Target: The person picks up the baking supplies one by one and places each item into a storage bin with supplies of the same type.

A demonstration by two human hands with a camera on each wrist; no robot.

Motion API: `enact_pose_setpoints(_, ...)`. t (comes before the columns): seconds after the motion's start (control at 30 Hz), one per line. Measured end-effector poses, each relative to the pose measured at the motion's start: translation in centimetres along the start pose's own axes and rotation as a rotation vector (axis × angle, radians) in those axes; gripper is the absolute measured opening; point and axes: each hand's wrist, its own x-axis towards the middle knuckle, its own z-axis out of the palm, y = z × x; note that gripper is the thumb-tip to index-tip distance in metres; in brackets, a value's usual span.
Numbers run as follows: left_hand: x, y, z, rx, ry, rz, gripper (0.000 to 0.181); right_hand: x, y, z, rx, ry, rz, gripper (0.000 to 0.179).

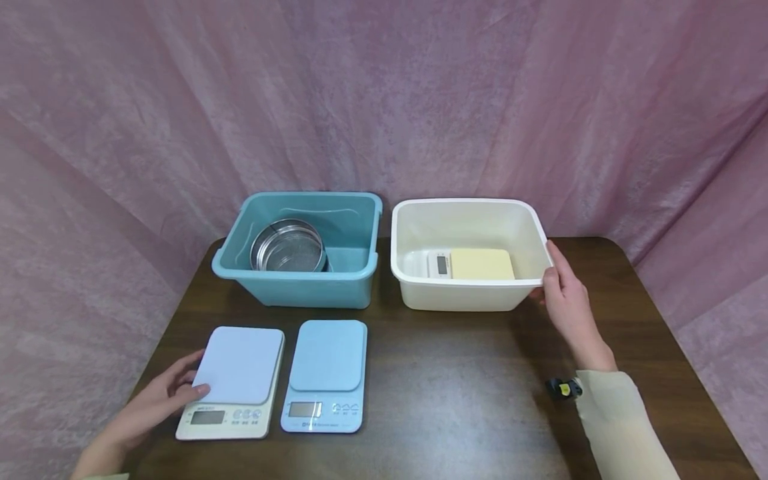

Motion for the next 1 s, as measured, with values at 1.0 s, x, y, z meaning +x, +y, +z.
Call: enact_pose_setpoints(1.0,-0.47,-1.02,-0.03,0.035,0.208,0.203,0.064,-0.11,-0.18,0.17,0.006,0.003,0.001,0.055)
